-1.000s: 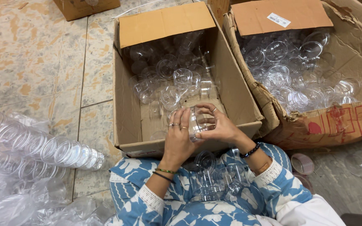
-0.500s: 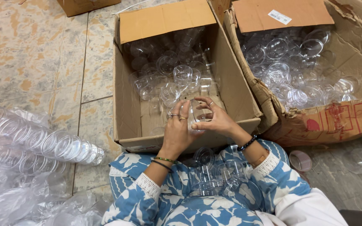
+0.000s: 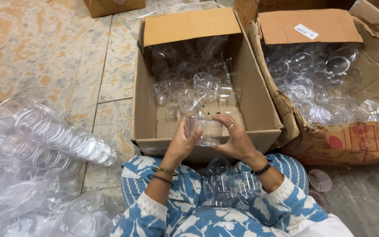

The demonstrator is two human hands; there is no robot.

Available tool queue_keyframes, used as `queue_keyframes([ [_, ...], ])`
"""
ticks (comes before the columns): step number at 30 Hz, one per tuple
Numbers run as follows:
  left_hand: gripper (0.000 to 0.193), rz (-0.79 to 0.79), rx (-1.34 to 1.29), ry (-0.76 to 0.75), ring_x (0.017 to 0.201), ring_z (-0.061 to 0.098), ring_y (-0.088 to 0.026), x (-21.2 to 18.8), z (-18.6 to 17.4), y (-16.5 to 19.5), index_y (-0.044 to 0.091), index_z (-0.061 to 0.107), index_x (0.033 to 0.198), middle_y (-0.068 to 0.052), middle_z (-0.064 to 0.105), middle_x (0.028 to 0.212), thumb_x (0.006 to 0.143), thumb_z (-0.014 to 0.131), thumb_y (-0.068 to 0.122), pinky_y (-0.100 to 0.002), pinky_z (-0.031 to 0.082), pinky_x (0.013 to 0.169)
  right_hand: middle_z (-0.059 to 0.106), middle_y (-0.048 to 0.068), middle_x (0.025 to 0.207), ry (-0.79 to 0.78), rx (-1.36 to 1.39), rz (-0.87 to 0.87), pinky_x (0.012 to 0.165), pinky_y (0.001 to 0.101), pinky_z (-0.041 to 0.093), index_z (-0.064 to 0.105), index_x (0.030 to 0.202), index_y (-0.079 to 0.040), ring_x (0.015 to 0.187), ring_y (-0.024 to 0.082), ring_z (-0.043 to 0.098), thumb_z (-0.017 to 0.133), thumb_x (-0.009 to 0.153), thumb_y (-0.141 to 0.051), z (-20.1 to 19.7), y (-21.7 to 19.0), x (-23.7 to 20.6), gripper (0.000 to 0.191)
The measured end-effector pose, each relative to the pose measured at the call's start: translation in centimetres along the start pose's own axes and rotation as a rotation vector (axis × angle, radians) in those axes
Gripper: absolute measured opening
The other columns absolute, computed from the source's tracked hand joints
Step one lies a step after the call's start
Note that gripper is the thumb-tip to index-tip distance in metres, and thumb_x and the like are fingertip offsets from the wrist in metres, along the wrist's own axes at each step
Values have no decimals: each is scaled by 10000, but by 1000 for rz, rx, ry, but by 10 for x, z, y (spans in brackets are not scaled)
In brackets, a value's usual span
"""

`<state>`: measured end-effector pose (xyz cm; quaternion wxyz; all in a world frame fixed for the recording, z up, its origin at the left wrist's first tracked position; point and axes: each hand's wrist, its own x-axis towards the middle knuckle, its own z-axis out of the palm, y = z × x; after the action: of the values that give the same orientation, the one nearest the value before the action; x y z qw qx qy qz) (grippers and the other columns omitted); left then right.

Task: The person sits on the floor and stacks clear plastic cups, fitting cups together into tall stacks and placing the finished stacks into an open cardboard box. They repeatedly reach for loose cups from the pile beside them and press each stack down to compact it before setting it in the box.

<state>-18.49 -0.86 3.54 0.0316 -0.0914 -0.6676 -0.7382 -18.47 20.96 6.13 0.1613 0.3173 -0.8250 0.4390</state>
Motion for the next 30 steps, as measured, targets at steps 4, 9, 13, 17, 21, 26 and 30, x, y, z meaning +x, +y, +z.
queue_keyframes([
  [4, 683, 419, 184, 139, 1150, 578, -262, -17, -6, 11, 7, 555, 1312, -122, 594, 1239, 954, 688, 574, -375, 481, 996, 653, 160, 1295, 4, 131, 41, 1004, 386, 569, 537, 1370, -33, 1171, 271, 676, 947, 675, -244, 9, -16, -3, 833],
  [9, 520, 442, 240, 228, 1037, 675, -233, -35, -17, 9, 59, 654, 1170, -93, 695, 1101, 971, 646, 539, -343, 532, 959, 712, 144, 1179, 2, 28, 42, 939, 366, 572, 555, 1329, -35, 1080, 238, 716, 981, 610, -306, 28, -34, -14, 878],
  [13, 525, 366, 371, 225, 1232, 623, -285, -59, -30, 14, 51, 616, 1251, -137, 635, 1325, 931, 771, 438, -408, 483, 1073, 696, 131, 1223, -83, -9, 39, 948, 380, 572, 540, 1350, -58, 1093, 255, 704, 957, 604, -312, 34, -42, -9, 892],
  [17, 865, -267, -133, -87, 1212, 609, -256, -85, -66, 27, 140, 408, 1341, -121, 592, 1273, 675, 883, 419, -419, 540, 1008, 620, 150, 1383, -188, 25, -174, 1032, 409, 556, 517, 1372, -89, 1248, 322, 650, 910, 678, -288, 50, -56, -5, 822],
  [21, 904, -43, 62, 163, 1219, 626, -264, -107, -106, 17, 94, 438, 1317, -154, 603, 1287, 615, 952, 340, -397, 541, 1048, 520, 211, 1488, -241, 32, -323, 1091, 479, 489, 453, 1445, -88, 1331, 420, 558, 904, 707, -326, 82, -56, 10, 897],
  [26, 853, 356, 586, 970, 1239, 536, -267, -66, -236, -11, 20, 432, 1287, -151, 530, 1288, 674, 981, 244, -393, 428, 1130, 487, 277, 1475, -84, -260, -232, 1072, 518, 480, 418, 1494, -56, 1327, 482, 526, 848, 775, -353, 99, -13, 35, 890],
  [30, 850, 393, 863, 1202, 1270, 498, -374, -51, -326, -41, 15, 437, 1243, -200, 513, 1281, 695, 1020, 302, -471, 389, 1125, 619, 248, 1313, -164, -301, 21, 932, 486, 554, 518, 1407, -52, 1140, 427, 655, 831, 798, -427, 108, 13, 27, 781],
])
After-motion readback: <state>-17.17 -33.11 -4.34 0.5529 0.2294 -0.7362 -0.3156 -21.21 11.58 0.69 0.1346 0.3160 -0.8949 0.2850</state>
